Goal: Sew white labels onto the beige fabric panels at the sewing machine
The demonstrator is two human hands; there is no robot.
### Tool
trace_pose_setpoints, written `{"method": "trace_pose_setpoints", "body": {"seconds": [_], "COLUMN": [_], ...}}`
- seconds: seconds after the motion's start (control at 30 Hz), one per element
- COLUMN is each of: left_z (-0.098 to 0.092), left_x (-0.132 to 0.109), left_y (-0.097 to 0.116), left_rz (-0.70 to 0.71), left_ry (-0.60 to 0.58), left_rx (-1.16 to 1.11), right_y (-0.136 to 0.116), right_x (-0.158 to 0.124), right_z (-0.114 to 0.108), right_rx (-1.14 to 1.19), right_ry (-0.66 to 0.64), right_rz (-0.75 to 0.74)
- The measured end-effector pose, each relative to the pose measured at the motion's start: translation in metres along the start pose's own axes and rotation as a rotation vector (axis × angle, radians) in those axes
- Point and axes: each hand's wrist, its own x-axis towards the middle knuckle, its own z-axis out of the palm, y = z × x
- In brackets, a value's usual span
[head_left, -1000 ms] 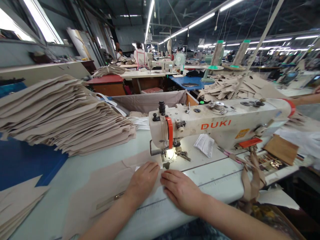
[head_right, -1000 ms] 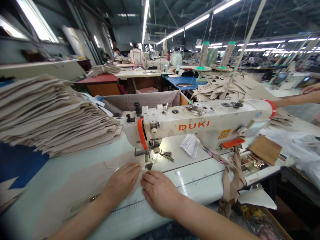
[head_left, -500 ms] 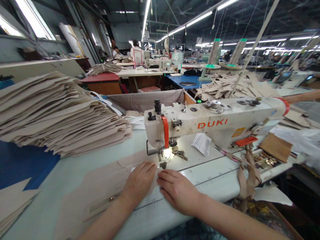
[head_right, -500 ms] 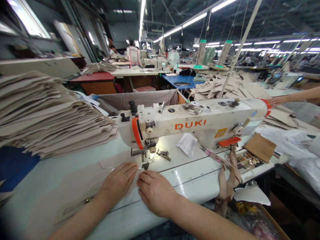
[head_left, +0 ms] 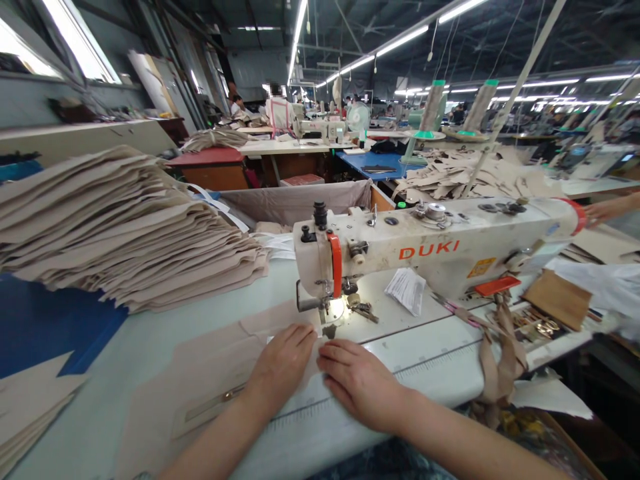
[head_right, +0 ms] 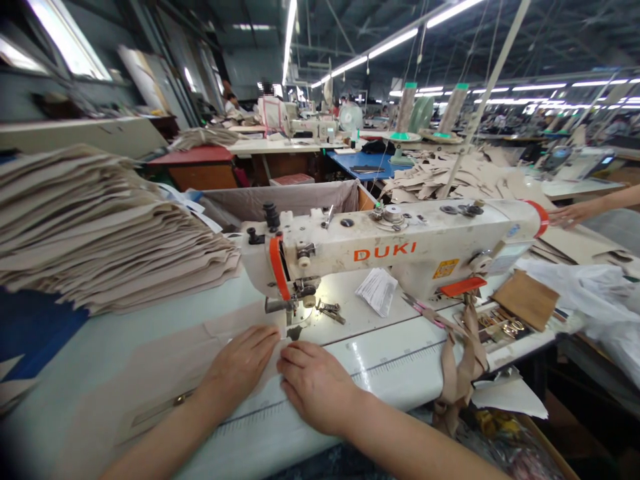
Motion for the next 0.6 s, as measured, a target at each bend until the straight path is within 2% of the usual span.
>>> {"method": "trace_pose_setpoints", "body": {"seconds": [0.23,0.43,0.6], "left_z": [0.001,-0.007,-0.006], "left_x": [-0.006,-0.007,-0.005], "left_y": [0.002,0.005,0.004], "left_rz": [-0.028,-0.040,-0.070], "left_ry": [-0.040,-0.030,-0.029], "left_rx": [-0.005,-0.014,-0.037], "right_y": [0.016,0.030,0.037], "right_x": [0.021,0.034,0.037], "right_z": [-0.011,-0.006,-0.010], "right_rx": [-0.097,-0.262,-0.297], "right_ry": [-0.036,-0.107,-0.162], "right_rz": [0.054,-0.008,-0.044]}}
